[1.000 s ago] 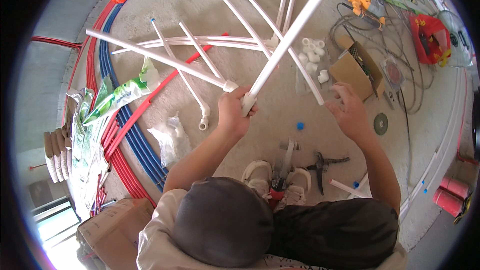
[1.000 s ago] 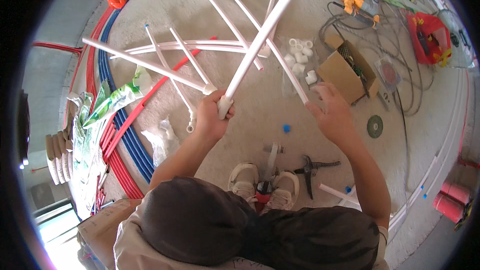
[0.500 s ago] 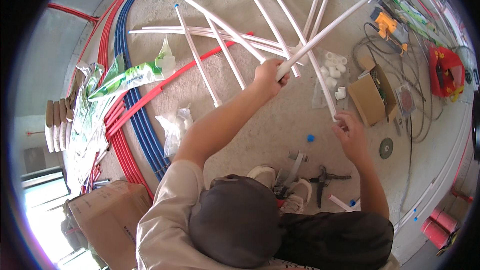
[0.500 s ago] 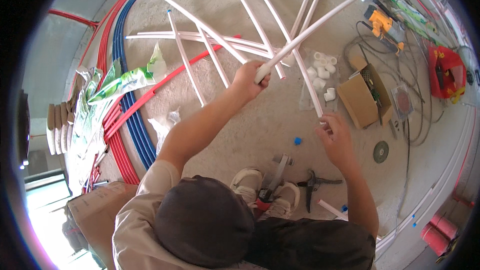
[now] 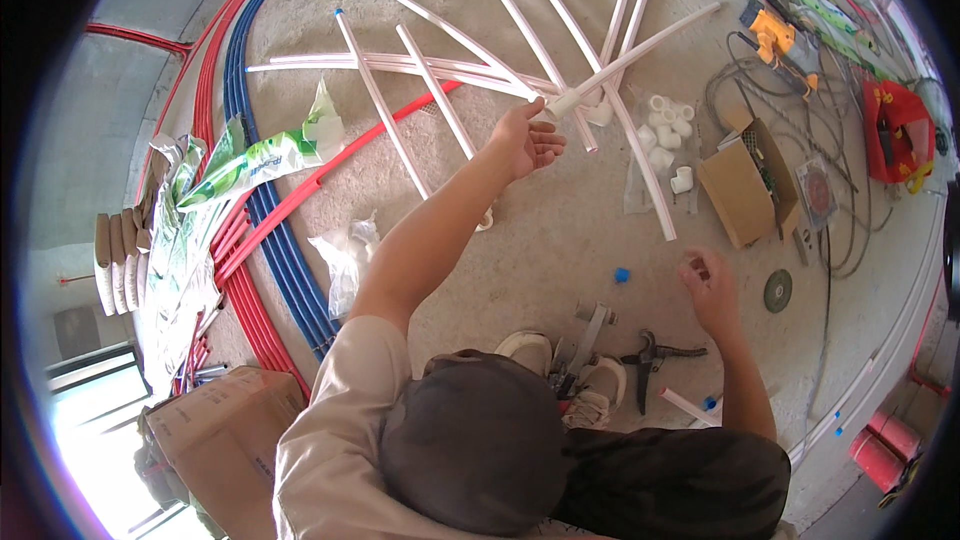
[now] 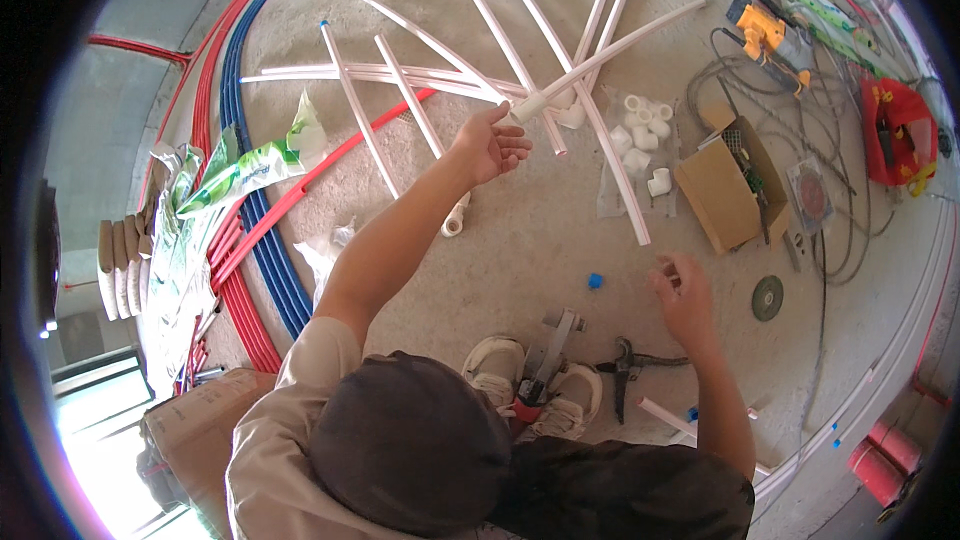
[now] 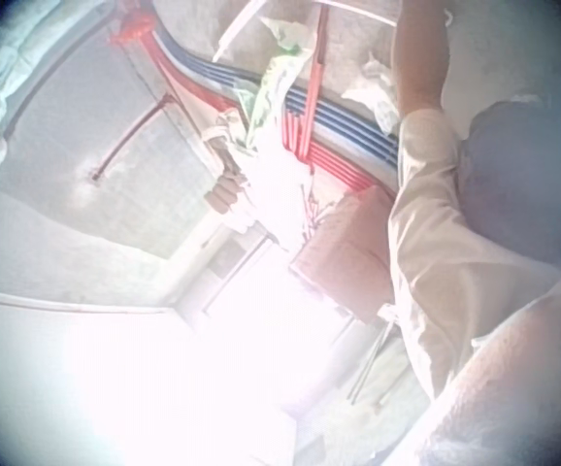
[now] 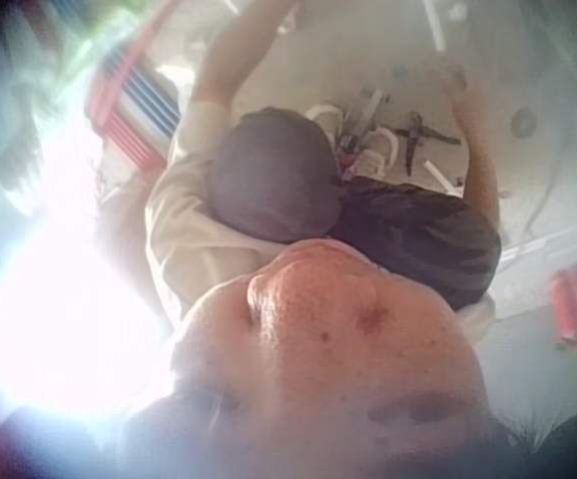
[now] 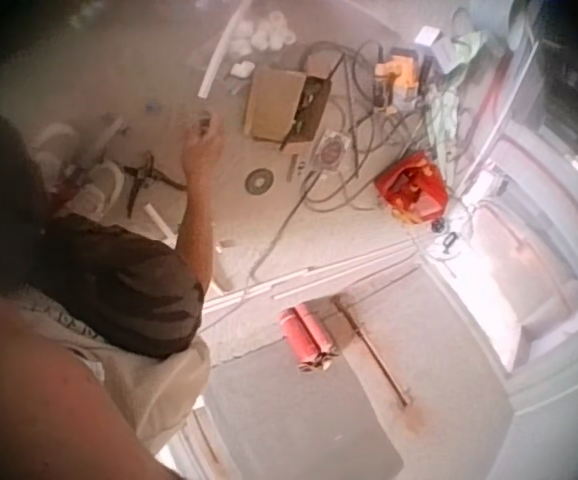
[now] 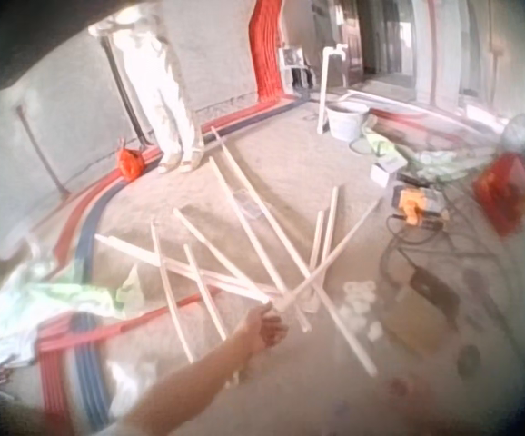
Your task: The person assembles a structure using white PVC pipes and fittings. They use a pipe fusion tool to heat and join the pipes to elbow and T-shaped connectors, then connect additional pipe segments by hand to build a larger framework.
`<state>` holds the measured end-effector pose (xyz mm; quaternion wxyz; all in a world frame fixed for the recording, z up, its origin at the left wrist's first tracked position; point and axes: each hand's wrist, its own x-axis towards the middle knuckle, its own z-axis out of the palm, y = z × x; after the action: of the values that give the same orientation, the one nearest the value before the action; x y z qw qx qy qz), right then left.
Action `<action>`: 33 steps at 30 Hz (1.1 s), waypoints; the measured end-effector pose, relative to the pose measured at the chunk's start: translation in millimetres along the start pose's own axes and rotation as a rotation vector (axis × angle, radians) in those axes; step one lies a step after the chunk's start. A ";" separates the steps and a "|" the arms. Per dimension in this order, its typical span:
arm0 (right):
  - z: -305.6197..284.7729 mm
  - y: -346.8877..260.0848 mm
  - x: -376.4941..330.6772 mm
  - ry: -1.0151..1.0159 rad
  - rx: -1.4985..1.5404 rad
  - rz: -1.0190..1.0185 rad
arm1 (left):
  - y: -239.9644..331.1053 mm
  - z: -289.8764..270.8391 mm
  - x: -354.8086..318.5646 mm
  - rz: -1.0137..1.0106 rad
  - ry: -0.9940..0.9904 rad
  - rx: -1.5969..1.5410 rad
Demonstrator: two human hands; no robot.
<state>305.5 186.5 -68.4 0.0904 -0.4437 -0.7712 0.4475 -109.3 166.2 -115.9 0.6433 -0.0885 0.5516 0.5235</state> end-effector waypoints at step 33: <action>-25.5 -18.9 6.3 0.459 0.917 0.050 | 1.7 -8.6 -8.1 0.169 -0.519 -0.472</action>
<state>304.1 203.0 -40.6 0.4319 -0.4639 -0.4451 0.6326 -114.7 156.3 -111.8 0.6782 -0.0530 0.2393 0.6928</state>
